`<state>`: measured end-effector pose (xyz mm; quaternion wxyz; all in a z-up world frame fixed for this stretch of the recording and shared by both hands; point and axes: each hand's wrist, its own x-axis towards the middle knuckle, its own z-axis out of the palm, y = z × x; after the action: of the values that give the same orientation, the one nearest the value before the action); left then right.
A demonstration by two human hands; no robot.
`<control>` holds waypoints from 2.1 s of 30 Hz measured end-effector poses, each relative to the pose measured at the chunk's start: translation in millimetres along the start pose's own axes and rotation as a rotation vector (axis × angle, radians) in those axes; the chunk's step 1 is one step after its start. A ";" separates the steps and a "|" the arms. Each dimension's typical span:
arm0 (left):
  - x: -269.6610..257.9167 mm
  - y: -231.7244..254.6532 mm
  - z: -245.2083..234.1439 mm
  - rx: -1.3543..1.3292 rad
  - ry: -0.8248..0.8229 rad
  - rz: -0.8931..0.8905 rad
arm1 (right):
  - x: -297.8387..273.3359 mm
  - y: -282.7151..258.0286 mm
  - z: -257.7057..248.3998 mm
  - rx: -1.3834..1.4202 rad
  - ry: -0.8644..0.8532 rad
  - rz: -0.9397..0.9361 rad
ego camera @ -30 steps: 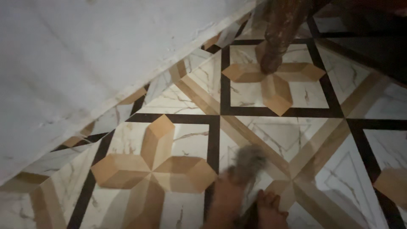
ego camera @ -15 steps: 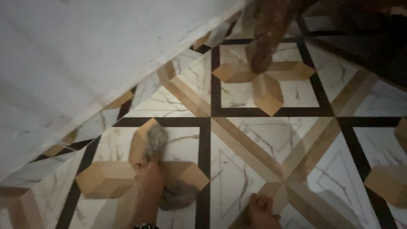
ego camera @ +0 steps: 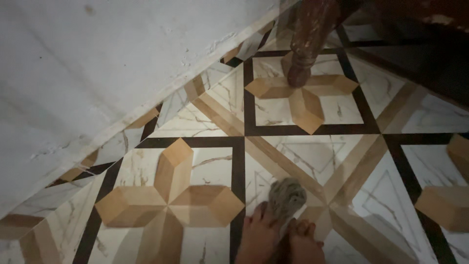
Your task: The person scrubs a patterned tile floor using a cloth held in their hands. They move the cloth back and forth across the surface, focusing on the grout lines and the geometric patterns of the tiles.
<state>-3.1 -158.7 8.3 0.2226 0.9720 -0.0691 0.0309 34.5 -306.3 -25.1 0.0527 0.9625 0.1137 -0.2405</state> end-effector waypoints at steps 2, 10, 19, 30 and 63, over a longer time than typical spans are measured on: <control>-4.4 -22.0 3.8 0.106 -0.094 -0.058 | -7.1 0.0 -7.6 0.002 0.027 -0.004; -0.9 -102.5 -82.1 0.303 0.025 -0.661 | -32.2 -0.8 -31.4 0.155 -0.091 -0.006; 25.1 -29.5 -25.6 0.235 -0.327 -0.292 | -20.3 -10.9 -13.4 -0.042 0.053 0.037; 16.4 -57.6 -25.1 0.117 -0.048 -0.166 | 15.5 -7.6 24.1 -0.063 0.399 -0.172; 3.6 -342.9 -187.0 0.434 0.108 -1.005 | 74.7 -138.4 -47.4 -0.128 -0.107 -0.268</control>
<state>45.7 228.3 29.9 0.0079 0.9059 0.4231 -0.0159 86.2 -150.4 -25.4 0.0871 0.9192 0.2533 -0.2885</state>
